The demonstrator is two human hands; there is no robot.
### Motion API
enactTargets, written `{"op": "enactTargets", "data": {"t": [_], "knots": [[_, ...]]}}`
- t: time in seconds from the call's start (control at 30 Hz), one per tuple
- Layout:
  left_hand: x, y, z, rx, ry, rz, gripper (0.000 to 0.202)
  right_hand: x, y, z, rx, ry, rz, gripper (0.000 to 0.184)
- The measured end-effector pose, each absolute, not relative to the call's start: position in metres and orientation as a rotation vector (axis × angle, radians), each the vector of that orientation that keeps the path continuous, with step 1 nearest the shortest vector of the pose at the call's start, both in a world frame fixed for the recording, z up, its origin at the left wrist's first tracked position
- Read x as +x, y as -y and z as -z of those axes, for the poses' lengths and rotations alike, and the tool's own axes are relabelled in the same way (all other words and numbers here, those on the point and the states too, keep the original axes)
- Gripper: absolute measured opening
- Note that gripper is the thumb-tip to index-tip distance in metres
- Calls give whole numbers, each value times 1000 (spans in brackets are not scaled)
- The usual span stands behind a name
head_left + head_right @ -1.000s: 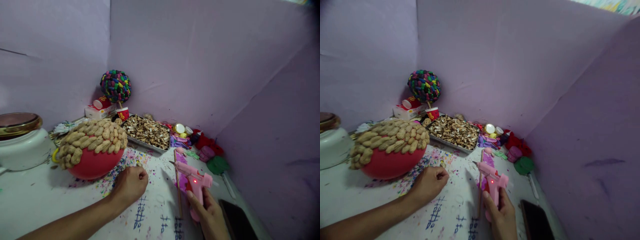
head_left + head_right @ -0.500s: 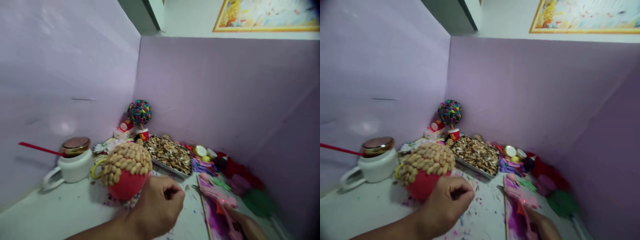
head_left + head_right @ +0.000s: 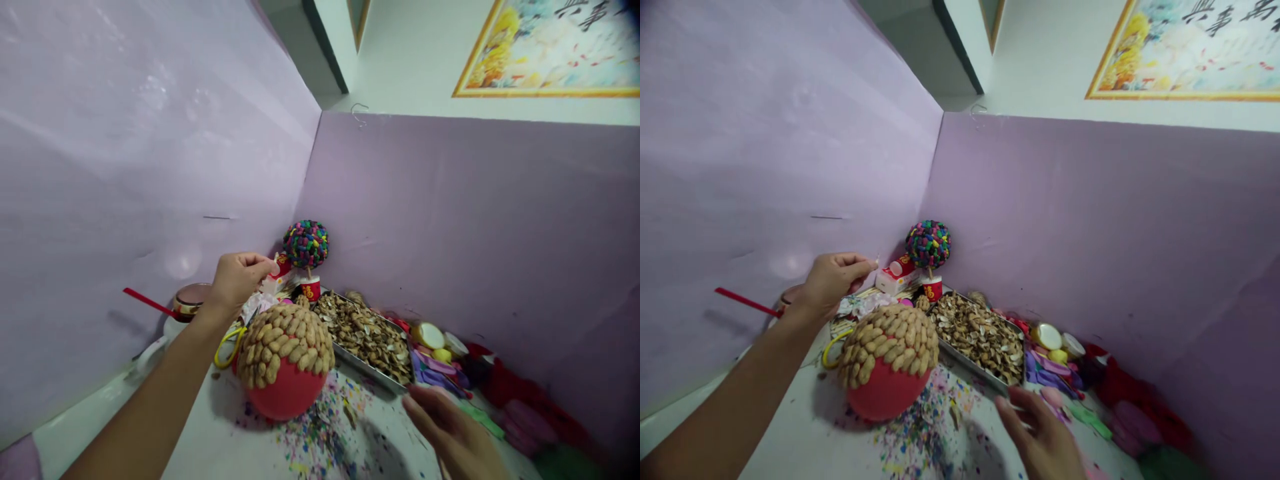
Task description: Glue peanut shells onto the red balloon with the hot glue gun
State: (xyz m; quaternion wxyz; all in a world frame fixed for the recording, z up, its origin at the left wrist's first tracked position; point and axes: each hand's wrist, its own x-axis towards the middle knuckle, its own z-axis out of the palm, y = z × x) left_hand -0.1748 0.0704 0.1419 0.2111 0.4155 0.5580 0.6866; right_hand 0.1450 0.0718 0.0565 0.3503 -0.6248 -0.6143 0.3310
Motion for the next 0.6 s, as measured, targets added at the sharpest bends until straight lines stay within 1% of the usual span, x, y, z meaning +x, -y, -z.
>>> {"op": "enactTargets", "data": {"t": [0.07,0.17,0.2,0.27,0.43,0.6], "knots": [[-181,-83,-133,1068,-1549,-1849,14,99,-70,-66,-1428,1539,-1117,58],[-184,-95,-121,1031,-1543,-1766,14,50,-75,-63,-1266,1440,-1285,89],[-184,-97,-117,1026,-1533,-1735,14,39,-78,-60,-1247,1405,-1339,96],[-181,-101,-110,1017,-1499,-1666,15,24,-82,-52,-1182,1357,-1446,105],[-169,-104,-103,1006,-1424,-1577,21,13,-82,-32,-946,1309,-1600,111],[-146,-97,-105,1003,-1366,-1554,20,33,-78,-25,-874,1268,-1514,110]]}}
